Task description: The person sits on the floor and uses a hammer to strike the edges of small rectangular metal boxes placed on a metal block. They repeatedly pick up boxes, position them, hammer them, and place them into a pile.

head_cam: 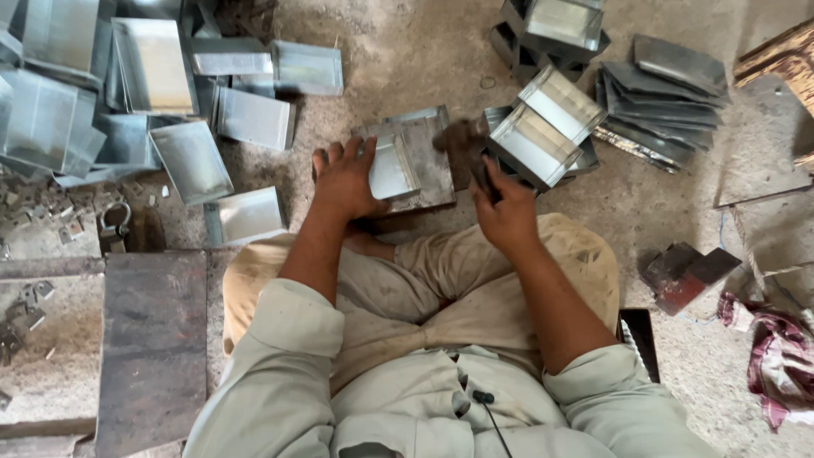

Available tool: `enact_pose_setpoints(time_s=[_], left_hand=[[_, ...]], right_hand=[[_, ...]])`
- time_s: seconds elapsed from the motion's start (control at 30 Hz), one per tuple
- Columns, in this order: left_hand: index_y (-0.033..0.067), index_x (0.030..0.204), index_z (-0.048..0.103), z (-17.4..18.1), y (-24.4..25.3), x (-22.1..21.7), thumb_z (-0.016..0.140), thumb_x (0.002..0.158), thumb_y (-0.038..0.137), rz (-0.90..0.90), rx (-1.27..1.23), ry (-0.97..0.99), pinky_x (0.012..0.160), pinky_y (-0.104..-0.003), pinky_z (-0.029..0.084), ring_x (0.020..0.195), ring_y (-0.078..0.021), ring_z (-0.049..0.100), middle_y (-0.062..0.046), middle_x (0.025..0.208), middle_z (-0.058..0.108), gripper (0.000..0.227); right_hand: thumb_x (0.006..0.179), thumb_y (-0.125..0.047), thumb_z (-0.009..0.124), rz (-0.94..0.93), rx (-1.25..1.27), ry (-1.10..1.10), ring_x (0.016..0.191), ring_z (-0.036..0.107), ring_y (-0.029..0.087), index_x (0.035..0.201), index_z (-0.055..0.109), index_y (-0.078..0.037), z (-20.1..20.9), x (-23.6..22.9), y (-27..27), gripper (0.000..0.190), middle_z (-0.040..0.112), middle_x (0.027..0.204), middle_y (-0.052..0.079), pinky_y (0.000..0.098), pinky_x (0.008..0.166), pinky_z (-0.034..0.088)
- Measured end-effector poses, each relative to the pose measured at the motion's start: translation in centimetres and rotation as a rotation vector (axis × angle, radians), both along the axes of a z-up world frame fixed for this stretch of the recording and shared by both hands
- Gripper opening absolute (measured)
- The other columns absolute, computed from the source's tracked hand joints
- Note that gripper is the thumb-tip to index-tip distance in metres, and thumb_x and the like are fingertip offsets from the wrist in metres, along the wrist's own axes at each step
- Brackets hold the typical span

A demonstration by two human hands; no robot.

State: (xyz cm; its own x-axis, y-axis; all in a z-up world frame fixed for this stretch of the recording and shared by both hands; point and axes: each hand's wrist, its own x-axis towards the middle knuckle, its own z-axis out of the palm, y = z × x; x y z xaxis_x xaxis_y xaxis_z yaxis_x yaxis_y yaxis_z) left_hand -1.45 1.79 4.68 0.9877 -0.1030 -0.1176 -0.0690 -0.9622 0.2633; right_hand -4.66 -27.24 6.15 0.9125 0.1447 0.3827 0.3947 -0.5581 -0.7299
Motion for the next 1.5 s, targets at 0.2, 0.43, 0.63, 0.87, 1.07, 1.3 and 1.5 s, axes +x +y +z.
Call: enact_pose_setpoints(time_s=[0.2, 0.43, 0.63, 0.87, 1.07, 1.3, 1.5], left_hand=[[0.0183, 0.155, 0.037, 0.0, 0.2, 0.2, 0.095, 0.046, 0.050, -0.009, -0.031, -0.066, 0.113, -0.065, 0.019, 0.137, -0.0425, 0.037, -0.011, 0.152, 0.042, 0.127], [0.0180, 0.156, 0.039, -0.7, 0.7, -0.3, 0.095, 0.047, 0.048, -0.004, -0.069, -0.110, 0.114, -0.066, 0.019, 0.138, -0.0439, 0.038, -0.011, 0.154, 0.042, 0.126], [0.0185, 0.157, 0.038, 0.2, 0.3, -0.1, 0.095, 0.048, 0.047, 0.004, -0.067, -0.056, 0.115, -0.066, 0.019, 0.141, -0.0452, 0.035, -0.011, 0.155, 0.040, 0.127], [0.0030, 0.159, 0.028, 0.6, 2.0, -0.3, 0.089, 0.054, 0.064, -0.024, -0.200, 0.088, 0.117, -0.048, 0.031, 0.133, -0.0415, 0.049, -0.024, 0.144, 0.052, 0.136], [-0.0060, 0.142, 0.047, -3.0, 5.9, 1.4, 0.071, 0.076, 0.075, 0.189, -0.940, 0.664, 0.088, -0.038, 0.052, 0.109, -0.0308, 0.065, -0.025, 0.124, 0.064, 0.107], [0.0016, 0.131, 0.066, -2.7, 6.0, 0.8, 0.070, 0.071, 0.074, 0.259, -0.985, 0.753, 0.078, -0.036, 0.058, 0.093, -0.0259, 0.074, -0.020, 0.111, 0.076, 0.094], [-0.0006, 0.140, 0.060, -2.8, 5.7, 0.8, 0.066, 0.073, 0.077, 0.219, -0.805, 0.679, 0.087, -0.041, 0.057, 0.106, -0.0315, 0.072, -0.023, 0.120, 0.072, 0.103]], right_hand=[[0.095, -0.006, 0.074, 0.087, -0.151, -0.199, 0.074, 0.066, 0.030, 0.143, 0.062, -0.008, 2.6, -1.2, 1.9, 0.049, 0.066, 0.087, 0.016, 0.0383, 0.068, 0.054], [0.092, -0.012, 0.072, 0.070, -0.287, -0.061, 0.080, 0.068, 0.034, 0.141, 0.063, -0.014, 1.2, -1.9, 2.8, 0.051, 0.070, 0.092, 0.013, 0.0427, 0.068, 0.053], [0.092, -0.013, 0.073, 0.019, -0.364, 0.016, 0.077, 0.068, 0.035, 0.138, 0.067, -0.017, 0.2, -1.7, 3.2, 0.047, 0.070, 0.087, 0.015, 0.0444, 0.067, 0.053], [0.092, -0.016, 0.077, -0.039, -0.099, -0.028, 0.081, 0.073, 0.025, 0.141, 0.064, -0.005, 1.4, -1.3, 0.7, 0.053, 0.073, 0.099, 0.017, 0.0362, 0.073, 0.057], [0.106, -0.013, 0.074, -0.028, 0.350, -0.334, 0.066, 0.062, 0.006, 0.139, 0.060, 0.001, 8.9, -1.9, -1.5, 0.038, 0.068, 0.084, 0.002, 0.0231, 0.057, 0.051], [0.111, -0.009, 0.069, -0.091, 0.441, -0.309, 0.069, 0.060, 0.014, 0.117, 0.067, -0.003, 5.1, -1.3, 2.7, 0.008, 0.065, 0.085, 0.008, 0.0265, 0.062, 0.051], [0.094, -0.011, 0.071, 0.061, -0.015, 0.061, 0.079, 0.071, 0.032, 0.140, 0.061, 0.001, 2.1, -1.0, 3.9, 0.048, 0.073, 0.096, 0.023, 0.0359, 0.072, 0.056]])
